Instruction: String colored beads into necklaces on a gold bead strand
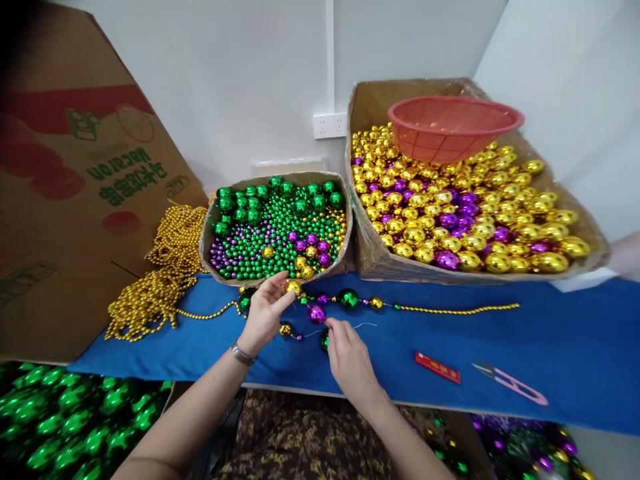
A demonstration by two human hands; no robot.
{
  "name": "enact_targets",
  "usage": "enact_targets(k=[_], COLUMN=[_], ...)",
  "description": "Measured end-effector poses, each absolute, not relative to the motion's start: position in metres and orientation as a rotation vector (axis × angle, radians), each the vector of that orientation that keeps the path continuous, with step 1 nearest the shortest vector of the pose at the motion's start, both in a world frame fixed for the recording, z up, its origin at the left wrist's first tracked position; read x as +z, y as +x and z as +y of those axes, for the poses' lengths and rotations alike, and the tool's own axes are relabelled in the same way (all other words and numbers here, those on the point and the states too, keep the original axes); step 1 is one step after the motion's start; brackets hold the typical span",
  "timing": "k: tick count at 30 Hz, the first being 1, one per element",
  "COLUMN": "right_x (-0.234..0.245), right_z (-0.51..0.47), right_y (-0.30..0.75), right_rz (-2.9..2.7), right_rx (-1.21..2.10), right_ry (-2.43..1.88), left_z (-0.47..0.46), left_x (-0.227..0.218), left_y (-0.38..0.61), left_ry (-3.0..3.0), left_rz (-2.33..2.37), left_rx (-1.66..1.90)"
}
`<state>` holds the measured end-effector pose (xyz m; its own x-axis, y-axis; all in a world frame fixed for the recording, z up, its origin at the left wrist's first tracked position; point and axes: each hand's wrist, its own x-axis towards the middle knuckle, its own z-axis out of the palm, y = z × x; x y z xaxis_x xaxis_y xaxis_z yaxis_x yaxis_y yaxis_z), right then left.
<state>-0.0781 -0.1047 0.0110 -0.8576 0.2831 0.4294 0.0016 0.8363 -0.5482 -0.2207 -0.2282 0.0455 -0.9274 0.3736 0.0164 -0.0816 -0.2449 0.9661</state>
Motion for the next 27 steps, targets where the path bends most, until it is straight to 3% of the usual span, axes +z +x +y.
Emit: enact_targets(k=[9,27], right_x=[0.0086,0.0072], right_z=[-0.0982,-0.1045], right_y=[-0.0741,-0.0764], right_rz=[-2.358,-2.316], right_rx=[0.959,0.817], right_ry=[-0.323,-0.288], left_z=[-0.2301,-0.2345], left_x=[0.0466,0.0515], left_y=[-0.2192,-0.2197], left_ry=[0.399,0.387], left_rz=[1.822,1.792], left_rx=[2.26,2.256])
